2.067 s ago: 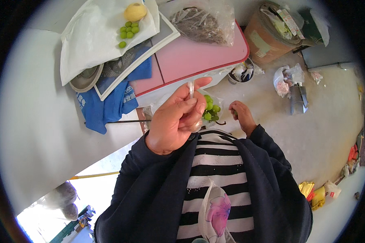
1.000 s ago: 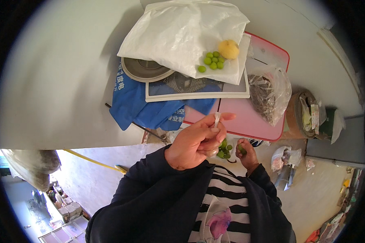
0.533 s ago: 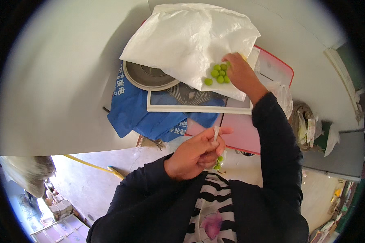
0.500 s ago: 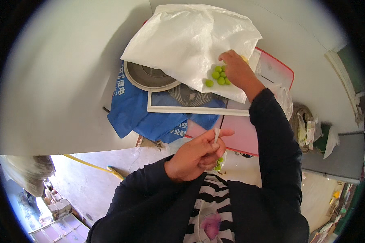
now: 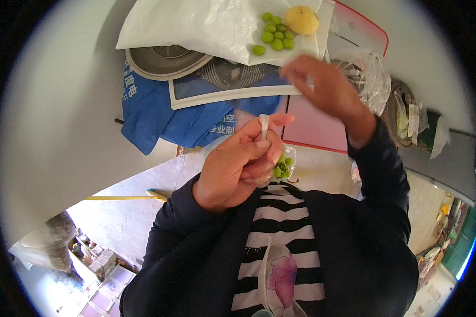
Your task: The person washes seaweed in a sink, then cleans the interior and exterior of a refrigerator using a pink cloth. They remove items from the fridge, wipe shelves and door compartments, and place items back inside. The person also handles grapes and places them in the refrigerator.
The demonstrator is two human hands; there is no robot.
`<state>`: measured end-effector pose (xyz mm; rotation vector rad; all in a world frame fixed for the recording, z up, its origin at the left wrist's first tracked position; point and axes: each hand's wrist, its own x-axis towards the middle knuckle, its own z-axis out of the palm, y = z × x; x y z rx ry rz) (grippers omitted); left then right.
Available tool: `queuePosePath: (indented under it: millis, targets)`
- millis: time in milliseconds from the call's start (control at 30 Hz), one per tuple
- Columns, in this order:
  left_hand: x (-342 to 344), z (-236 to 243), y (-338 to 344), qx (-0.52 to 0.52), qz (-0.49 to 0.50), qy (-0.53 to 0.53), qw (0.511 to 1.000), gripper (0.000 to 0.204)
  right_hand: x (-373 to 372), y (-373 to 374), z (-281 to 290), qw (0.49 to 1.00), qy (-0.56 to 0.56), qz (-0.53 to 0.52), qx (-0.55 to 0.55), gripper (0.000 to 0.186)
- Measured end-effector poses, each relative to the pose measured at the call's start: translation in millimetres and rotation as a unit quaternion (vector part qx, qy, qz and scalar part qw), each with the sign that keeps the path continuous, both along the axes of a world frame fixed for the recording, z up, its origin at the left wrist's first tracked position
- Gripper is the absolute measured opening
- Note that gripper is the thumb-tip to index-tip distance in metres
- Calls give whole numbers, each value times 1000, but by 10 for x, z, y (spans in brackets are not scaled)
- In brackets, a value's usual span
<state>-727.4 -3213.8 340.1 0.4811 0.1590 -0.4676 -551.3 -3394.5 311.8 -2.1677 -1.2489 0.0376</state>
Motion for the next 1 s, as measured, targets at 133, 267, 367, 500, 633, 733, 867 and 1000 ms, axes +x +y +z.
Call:
queuePosePath:
  millis: [133, 267, 367, 500, 633, 733, 867, 1000]
  targets:
    - [45, -7, -46, 21, -14, -3, 1000, 45, -940, -490, -446, 966, 245, 48, -66, 21]
    - [82, -4, -122, 37, -24, -17, 999, 44, -1287, -467, -1046, 990, 71, 13, -120, 34]
    - [72, -15, -172, 46, -5, -18, 999, 43, -1323, -394, -1109, 985, 104, 6, -138, 38]
    - [41, -25, -205, 41, -6, -18, 999, 41, -1322, -408, -1228, 994, 77, 39, -72, 33]
    - [15, -8, -200, 43, 3, -19, 999, 38, -1397, -368, -1128, 986, 131, 58, -84, 27]
    - [-4, -25, -209, 24, 24, -7, 999, 41, -1429, -329, -1195, 990, 109, 66, -67, 27]
    - [20, -29, -186, 22, 21, 5, 1000, 44, -1348, -303, -1115, 989, 146, 32, -21, 26]
    - [12, -35, -134, 32, 33, 8, 999, 44, -803, -329, -721, 973, 200, -119, 9, 28]
